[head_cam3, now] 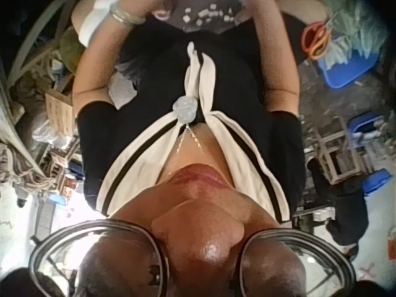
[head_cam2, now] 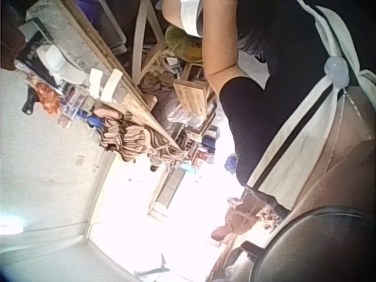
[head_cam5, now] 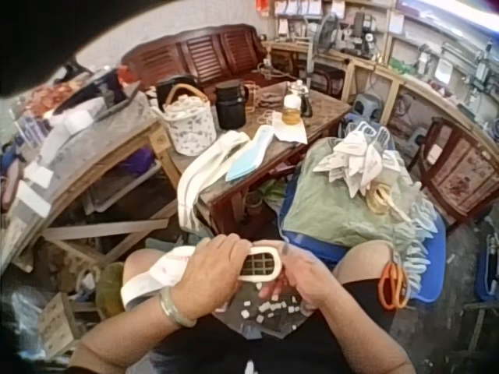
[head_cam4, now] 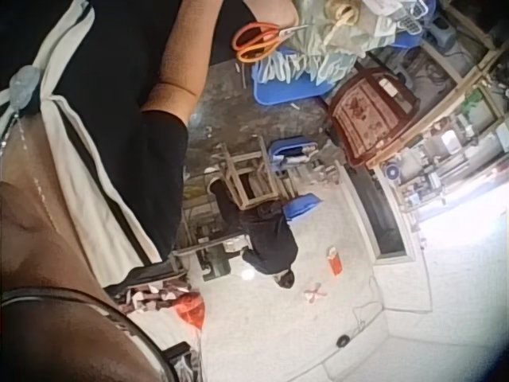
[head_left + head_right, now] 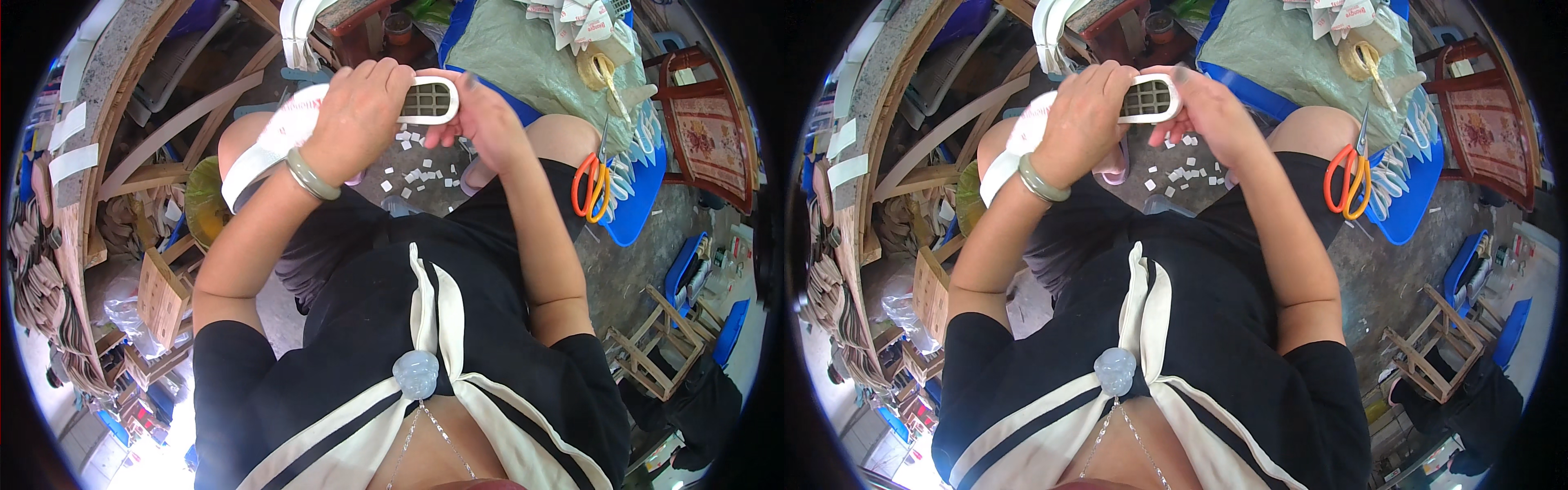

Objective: Applying white adhesive strips to blue shoe soles in a workshop.

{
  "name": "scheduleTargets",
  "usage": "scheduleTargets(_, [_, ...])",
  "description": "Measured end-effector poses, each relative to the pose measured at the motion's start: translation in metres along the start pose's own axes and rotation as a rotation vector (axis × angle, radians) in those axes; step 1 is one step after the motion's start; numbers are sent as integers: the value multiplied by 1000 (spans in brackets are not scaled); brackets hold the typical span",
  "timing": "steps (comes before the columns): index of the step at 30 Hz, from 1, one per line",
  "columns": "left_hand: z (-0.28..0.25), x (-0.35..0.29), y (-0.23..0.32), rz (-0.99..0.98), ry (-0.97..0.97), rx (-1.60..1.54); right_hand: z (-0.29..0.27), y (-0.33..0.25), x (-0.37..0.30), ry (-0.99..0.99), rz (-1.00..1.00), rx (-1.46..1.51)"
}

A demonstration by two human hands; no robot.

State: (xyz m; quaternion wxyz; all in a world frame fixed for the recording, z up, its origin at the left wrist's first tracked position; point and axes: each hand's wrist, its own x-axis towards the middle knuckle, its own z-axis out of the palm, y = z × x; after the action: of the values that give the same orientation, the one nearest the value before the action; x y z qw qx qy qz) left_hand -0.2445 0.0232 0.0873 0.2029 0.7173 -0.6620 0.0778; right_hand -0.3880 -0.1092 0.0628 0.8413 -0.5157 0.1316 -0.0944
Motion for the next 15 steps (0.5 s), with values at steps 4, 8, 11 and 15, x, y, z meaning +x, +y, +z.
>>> scheduleTargets(4, [-6, 7, -11, 200, -35, 90, -7, -17, -2, -22, 133, -96])
scheduleTargets(8, [-3, 12, -15, 253, -65, 130, -9, -9, -2, 17, 64, -503])
scheduleTargets(11, [5, 12, -11, 159, -50, 118, -7, 5, -1, 189, 5, -444])
scheduleTargets(15, [20, 10, -6, -36, 14, 81, 6, 30, 7, 328, -245, -172])
